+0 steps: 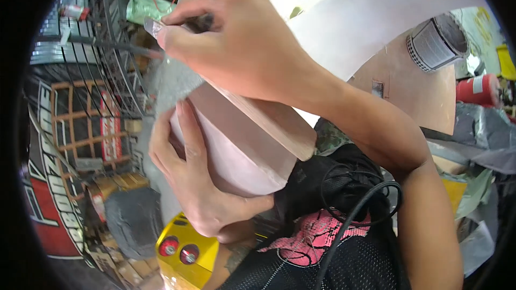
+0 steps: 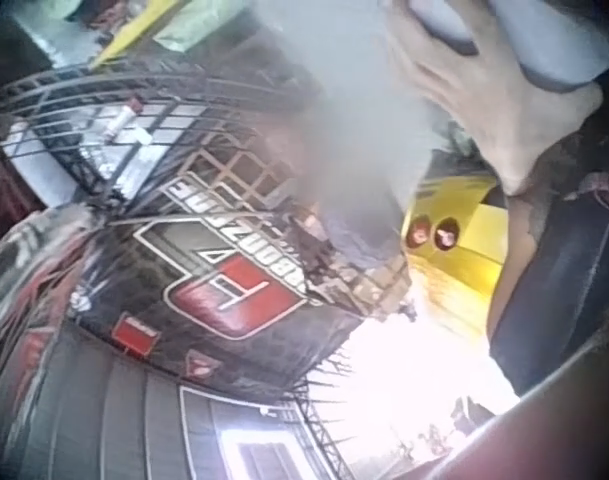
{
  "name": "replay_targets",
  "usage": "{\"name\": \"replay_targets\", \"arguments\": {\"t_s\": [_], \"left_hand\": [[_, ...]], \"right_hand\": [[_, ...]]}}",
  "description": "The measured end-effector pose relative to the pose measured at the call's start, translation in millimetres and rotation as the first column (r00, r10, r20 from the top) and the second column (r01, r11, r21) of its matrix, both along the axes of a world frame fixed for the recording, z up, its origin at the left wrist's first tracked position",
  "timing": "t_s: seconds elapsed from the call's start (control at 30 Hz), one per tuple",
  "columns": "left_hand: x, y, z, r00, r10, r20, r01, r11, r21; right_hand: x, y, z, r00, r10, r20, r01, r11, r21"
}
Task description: Using a sanding block and sandpaper to smooth the surface of a white automotive aerodynamic body part.
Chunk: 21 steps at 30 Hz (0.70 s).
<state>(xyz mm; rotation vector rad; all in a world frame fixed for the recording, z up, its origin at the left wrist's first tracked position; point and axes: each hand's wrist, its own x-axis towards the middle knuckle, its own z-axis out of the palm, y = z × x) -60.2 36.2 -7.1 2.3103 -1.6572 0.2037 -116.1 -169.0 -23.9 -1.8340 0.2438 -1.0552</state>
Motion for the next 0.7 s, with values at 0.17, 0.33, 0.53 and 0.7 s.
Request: {"name": "replay_targets", "arguments": {"t_s": [0.17,0.33,0.53,0.7], "left_hand": [[2.8,1.2,-5.1,0.998,-0.02,0.066,0.023,0.999,-0.044],[6.0,6.3,-8.0,0.993,-0.072,0.092,0.077,0.996,-0.052],[0.9,3.4,-6.5,0.997,-0.037,0.071,0.038,0.999,-0.014],[1.0,0.6,-13.1,0.996,0.05,-0.074,-0.061,0.986,-0.153]], "right_hand": [[-44.3,-5.1,-45.4,0.993,-0.116,-0.01,0.116,0.975,0.192],[-67.3,6.5,-71.9,0.947,-0.237,-0.217,0.228,0.972,-0.064],[-65.9,36.3,-56.9,0.876,-0.384,-0.291,0.363,0.923,-0.124],[-64.4,38.1,-23.5,0.988,0.06,-0.14,-0.075,0.991,-0.108]]}}
